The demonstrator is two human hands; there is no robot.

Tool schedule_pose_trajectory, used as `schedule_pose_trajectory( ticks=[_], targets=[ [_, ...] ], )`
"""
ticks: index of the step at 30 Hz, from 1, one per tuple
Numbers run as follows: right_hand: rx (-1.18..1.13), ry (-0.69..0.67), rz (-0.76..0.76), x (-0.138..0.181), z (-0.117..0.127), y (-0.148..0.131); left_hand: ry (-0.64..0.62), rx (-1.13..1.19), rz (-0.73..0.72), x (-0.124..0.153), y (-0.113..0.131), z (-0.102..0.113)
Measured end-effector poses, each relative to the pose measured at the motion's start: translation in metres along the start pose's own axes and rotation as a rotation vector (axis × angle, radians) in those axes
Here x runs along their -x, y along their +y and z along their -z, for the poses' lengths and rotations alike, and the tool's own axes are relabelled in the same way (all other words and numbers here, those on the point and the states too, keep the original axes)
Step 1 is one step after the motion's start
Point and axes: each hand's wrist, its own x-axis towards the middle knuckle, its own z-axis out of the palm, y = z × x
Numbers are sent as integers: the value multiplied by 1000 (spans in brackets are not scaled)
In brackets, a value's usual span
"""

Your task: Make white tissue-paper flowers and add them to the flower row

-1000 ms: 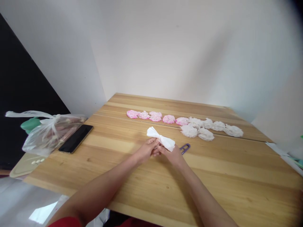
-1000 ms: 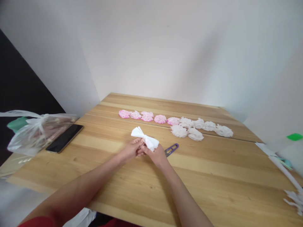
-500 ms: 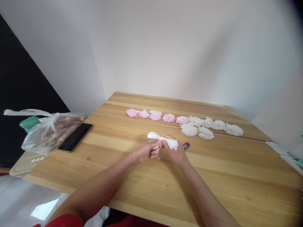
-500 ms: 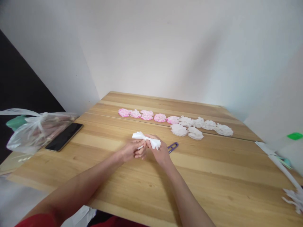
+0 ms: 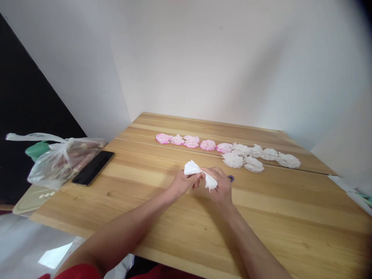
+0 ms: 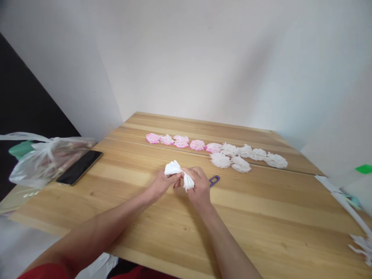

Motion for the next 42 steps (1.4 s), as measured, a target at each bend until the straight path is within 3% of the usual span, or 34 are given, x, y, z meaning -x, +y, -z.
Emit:
schedule_pose_trajectory(
  ticks=[2, 4, 9, 13, 20, 25, 31, 37, 42],
  targets=[
    [74, 41, 46, 1, -1, 0, 104, -117, 5, 2, 1, -2],
    [94, 49, 81, 1, -1, 1, 101, -159, 10, 1, 3, 0],
    [62, -196, 145, -12, 15, 9, -160, 130, 97, -7, 7, 21],
    [161, -221, 221, -20, 27, 13, -330, 379, 237, -9, 7, 31],
    [56, -310, 303, -21, 26, 4, -479, 427, 376, -2, 1, 31],
    [160, -317, 322, -23, 29, 0, -480, 366, 399, -4, -5, 32],
    [341, -387, 274, -25, 31, -7, -481, 213, 286, -8, -7, 32],
    [398, -497, 163, -24, 29, -9, -380, -269, 150, -6, 7, 30],
    [257, -551, -42, -21, 24, -4, -337, -615, -102, -3, 19, 29]
  ],
)
